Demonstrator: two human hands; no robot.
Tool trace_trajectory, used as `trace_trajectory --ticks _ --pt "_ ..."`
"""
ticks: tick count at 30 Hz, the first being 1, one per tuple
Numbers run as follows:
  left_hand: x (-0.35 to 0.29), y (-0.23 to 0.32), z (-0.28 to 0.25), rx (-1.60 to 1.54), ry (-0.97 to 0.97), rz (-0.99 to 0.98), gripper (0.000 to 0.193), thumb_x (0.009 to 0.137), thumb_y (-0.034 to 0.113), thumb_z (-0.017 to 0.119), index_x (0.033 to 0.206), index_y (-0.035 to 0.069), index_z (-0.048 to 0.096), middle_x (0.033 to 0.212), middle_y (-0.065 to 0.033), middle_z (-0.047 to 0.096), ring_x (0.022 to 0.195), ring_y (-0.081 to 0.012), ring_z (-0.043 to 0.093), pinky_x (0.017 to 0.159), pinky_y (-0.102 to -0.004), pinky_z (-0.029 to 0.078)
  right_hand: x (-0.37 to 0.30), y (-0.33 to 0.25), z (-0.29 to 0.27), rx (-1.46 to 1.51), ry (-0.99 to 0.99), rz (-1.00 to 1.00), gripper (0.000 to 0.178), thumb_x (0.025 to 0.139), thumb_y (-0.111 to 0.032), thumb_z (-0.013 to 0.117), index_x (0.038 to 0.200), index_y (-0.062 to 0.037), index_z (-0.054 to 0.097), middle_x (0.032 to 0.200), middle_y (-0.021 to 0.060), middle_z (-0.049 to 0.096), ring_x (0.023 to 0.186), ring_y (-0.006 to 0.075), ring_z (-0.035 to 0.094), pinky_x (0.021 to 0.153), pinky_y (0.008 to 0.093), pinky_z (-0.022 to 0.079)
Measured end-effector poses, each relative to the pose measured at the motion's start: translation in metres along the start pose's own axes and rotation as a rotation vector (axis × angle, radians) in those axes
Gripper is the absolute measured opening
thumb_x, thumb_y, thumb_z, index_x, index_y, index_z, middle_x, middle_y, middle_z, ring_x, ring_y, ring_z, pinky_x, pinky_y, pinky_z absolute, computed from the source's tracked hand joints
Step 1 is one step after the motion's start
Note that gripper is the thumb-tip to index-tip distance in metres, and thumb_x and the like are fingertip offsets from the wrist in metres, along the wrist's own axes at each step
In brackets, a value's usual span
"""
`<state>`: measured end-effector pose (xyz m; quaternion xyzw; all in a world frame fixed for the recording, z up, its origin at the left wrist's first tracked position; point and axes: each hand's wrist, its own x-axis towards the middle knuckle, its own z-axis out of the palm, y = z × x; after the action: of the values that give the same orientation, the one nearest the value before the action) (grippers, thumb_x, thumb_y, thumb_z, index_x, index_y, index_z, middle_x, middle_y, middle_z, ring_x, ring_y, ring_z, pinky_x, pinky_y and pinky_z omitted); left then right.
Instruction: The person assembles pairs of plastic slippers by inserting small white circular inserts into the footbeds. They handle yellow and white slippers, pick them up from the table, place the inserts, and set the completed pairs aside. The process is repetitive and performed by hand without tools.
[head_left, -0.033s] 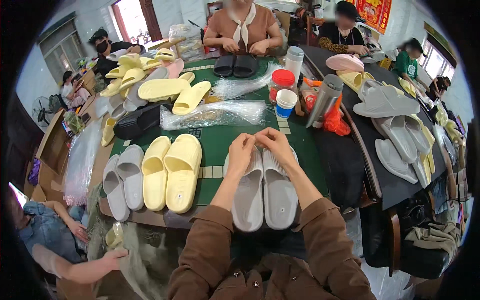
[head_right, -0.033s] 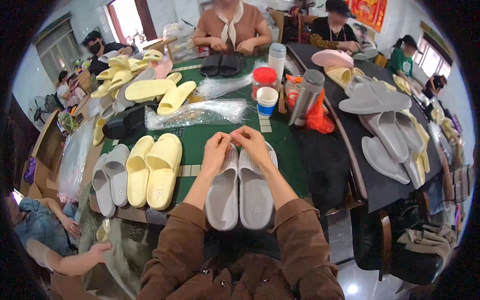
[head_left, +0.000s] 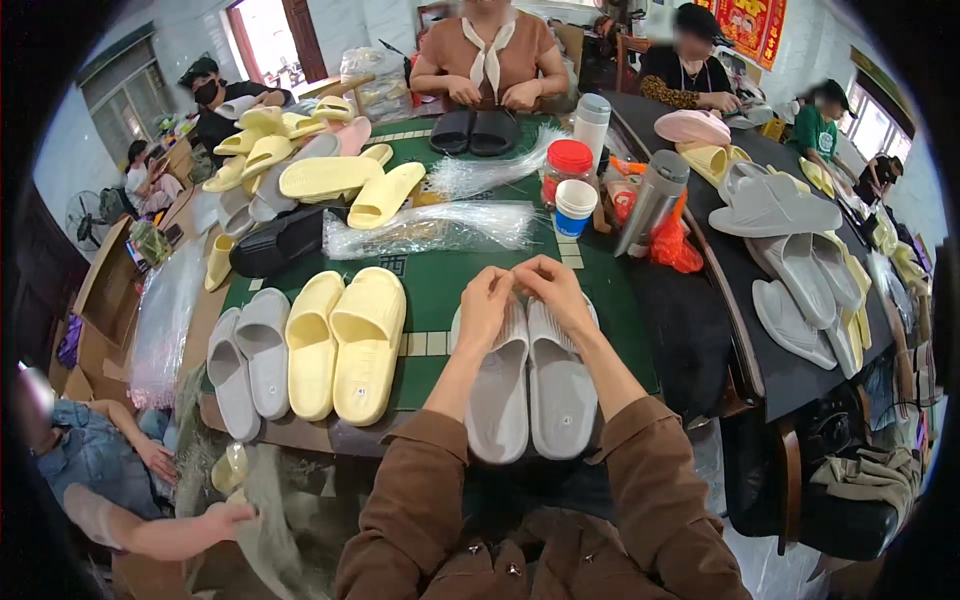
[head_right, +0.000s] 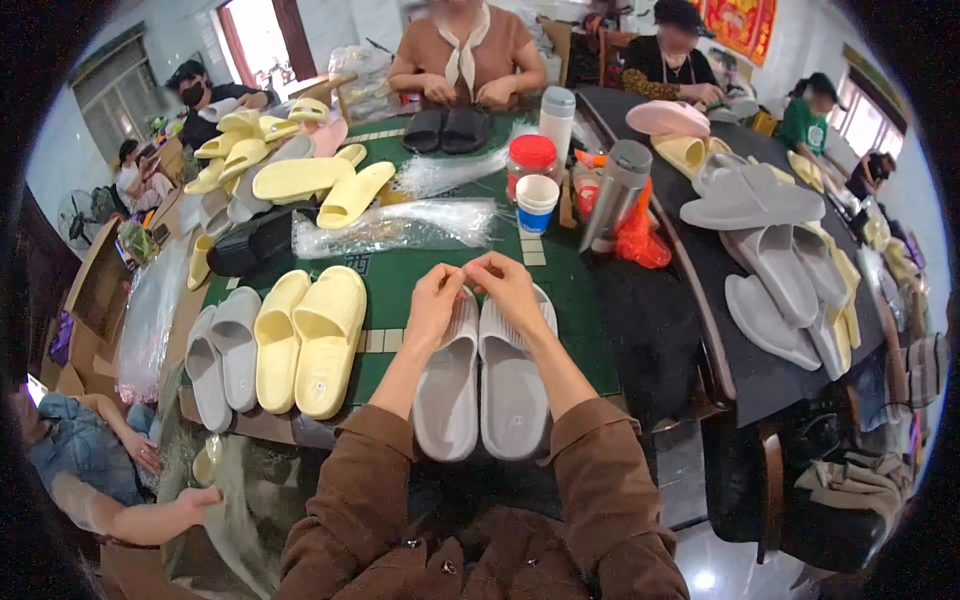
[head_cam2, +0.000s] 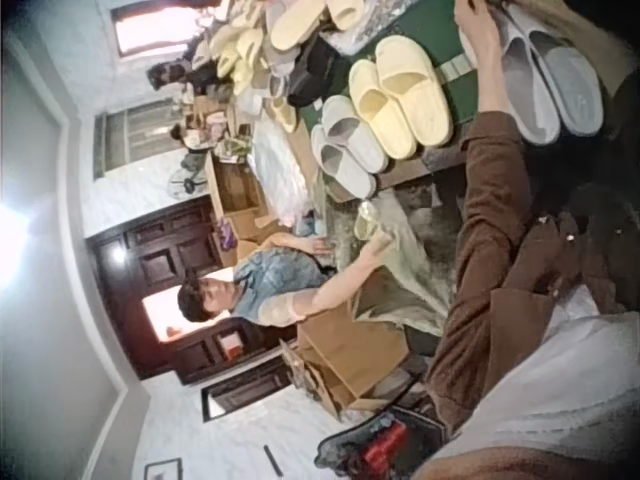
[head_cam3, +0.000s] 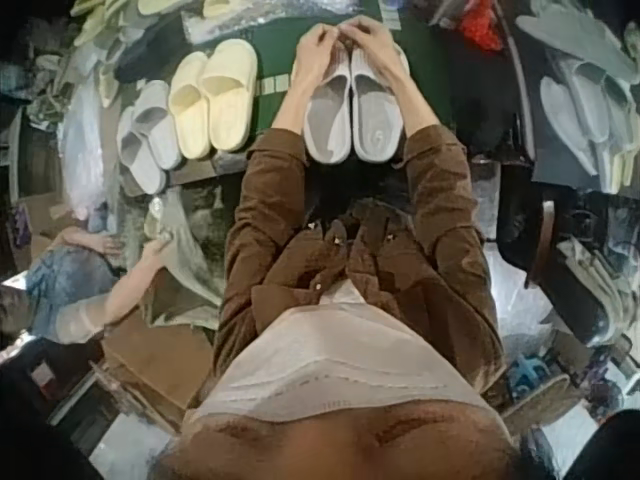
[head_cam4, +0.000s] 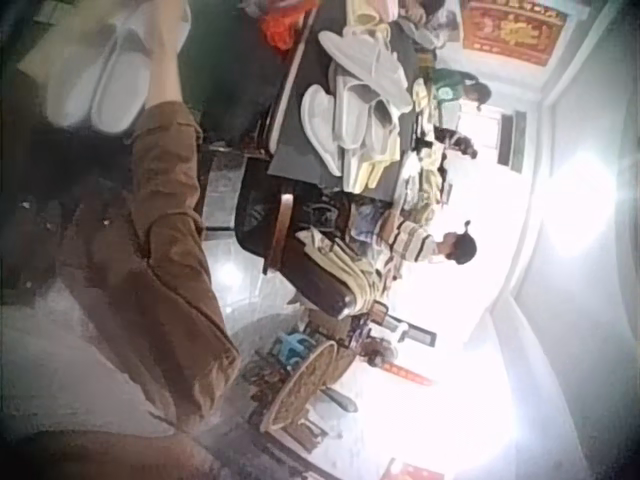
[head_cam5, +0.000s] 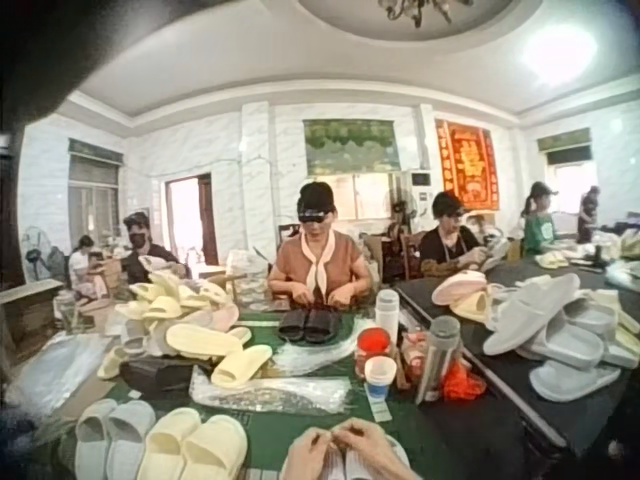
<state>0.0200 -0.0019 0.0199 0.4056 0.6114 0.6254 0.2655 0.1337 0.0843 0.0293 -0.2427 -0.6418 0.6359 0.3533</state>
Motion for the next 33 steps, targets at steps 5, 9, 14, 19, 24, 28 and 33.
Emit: trace_trajectory --ticks 5,9,14,19,24,28,33 --pt "-0.003 0.002 -0.004 0.07 0.0 -0.004 0.018 0.094 0.016 0.055 0.091 0.001 0.063 0.072 -0.0017 0.059 0.067 -0.0075 0.052 0.061 -0.0242 0.042 -0.004 -0.001 0.006 0.006 0.055 0.033 0.013 0.086 -0.018 0.067 0.093 -0.0062 0.064 0.082 -0.0024 0.062 0.072 0.0044 0.052 0.064 0.019 0.041" --pt "-0.002 0.0 0.005 0.066 0.038 0.058 0.017 0.093 0.015 0.056 0.094 0.0 0.064 0.075 -0.0024 0.061 0.065 -0.0076 0.052 0.059 -0.0241 0.042 -0.003 0.002 -0.005 0.003 0.039 0.028 0.011 0.086 -0.016 0.066 0.093 -0.0077 0.063 0.082 -0.0029 0.061 0.07 0.0041 0.051 0.062 0.0193 0.04" --pt "-0.001 -0.006 0.004 -0.008 0.017 0.03 0.017 0.09 0.014 0.06 0.102 0.002 0.063 0.08 -0.0031 0.061 0.069 -0.0094 0.053 0.06 -0.0252 0.042 -0.004 0.0 -0.003 0.139 0.116 0.026 0.012 0.087 -0.017 0.065 0.094 -0.0066 0.065 0.085 -0.0009 0.064 0.075 0.0062 0.055 0.064 0.0215 0.043" --pt "0.002 -0.019 0.003 -0.028 0.017 0.102 0.022 0.09 0.006 0.059 0.111 0.003 0.06 0.088 -0.0065 0.063 0.08 -0.0121 0.057 0.072 -0.0258 0.047 0.0 0.01 0.002 -0.055 0.013 -0.105 0.012 0.086 -0.014 0.066 0.087 -0.0031 0.067 0.08 0.0 0.063 0.074 0.0069 0.056 0.064 0.0224 0.044" --pt "-0.004 -0.014 0.01 0.039 0.035 0.141 0.018 0.092 0.003 0.056 0.109 0.002 0.06 0.086 -0.0033 0.06 0.078 -0.0098 0.054 0.071 -0.0238 0.044 -0.001 0.014 -0.003 -0.083 0.036 -0.075 0.015 0.086 -0.016 0.066 0.089 -0.0007 0.066 0.08 0.0022 0.064 0.072 0.0079 0.056 0.061 0.0239 0.045" --pt "-0.007 -0.013 0.013 -0.014 0.083 0.108 0.015 0.091 0.004 0.057 0.104 0.001 0.063 0.083 -0.0029 0.061 0.072 -0.009 0.054 0.066 -0.0246 0.045 -0.005 0.003 -0.001 -0.26 0.134 -0.121 0.015 0.085 -0.013 0.064 0.088 0.0011 0.066 0.078 0.009 0.063 0.068 0.0144 0.06 0.063 0.0288 0.048" --pt "-0.005 -0.01 0.013 0.085 0.065 0.142 0.01 0.091 0.005 0.057 0.095 0.001 0.065 0.082 -0.0015 0.061 0.07 -0.0083 0.054 0.066 -0.0239 0.044 -0.022 -0.042 -0.06 -0.313 0.389 -0.452 0.008 0.085 -0.007 0.063 0.09 -0.0014 0.067 0.083 0.0096 0.063 0.071 0.0168 0.061 0.063 0.0288 0.048"
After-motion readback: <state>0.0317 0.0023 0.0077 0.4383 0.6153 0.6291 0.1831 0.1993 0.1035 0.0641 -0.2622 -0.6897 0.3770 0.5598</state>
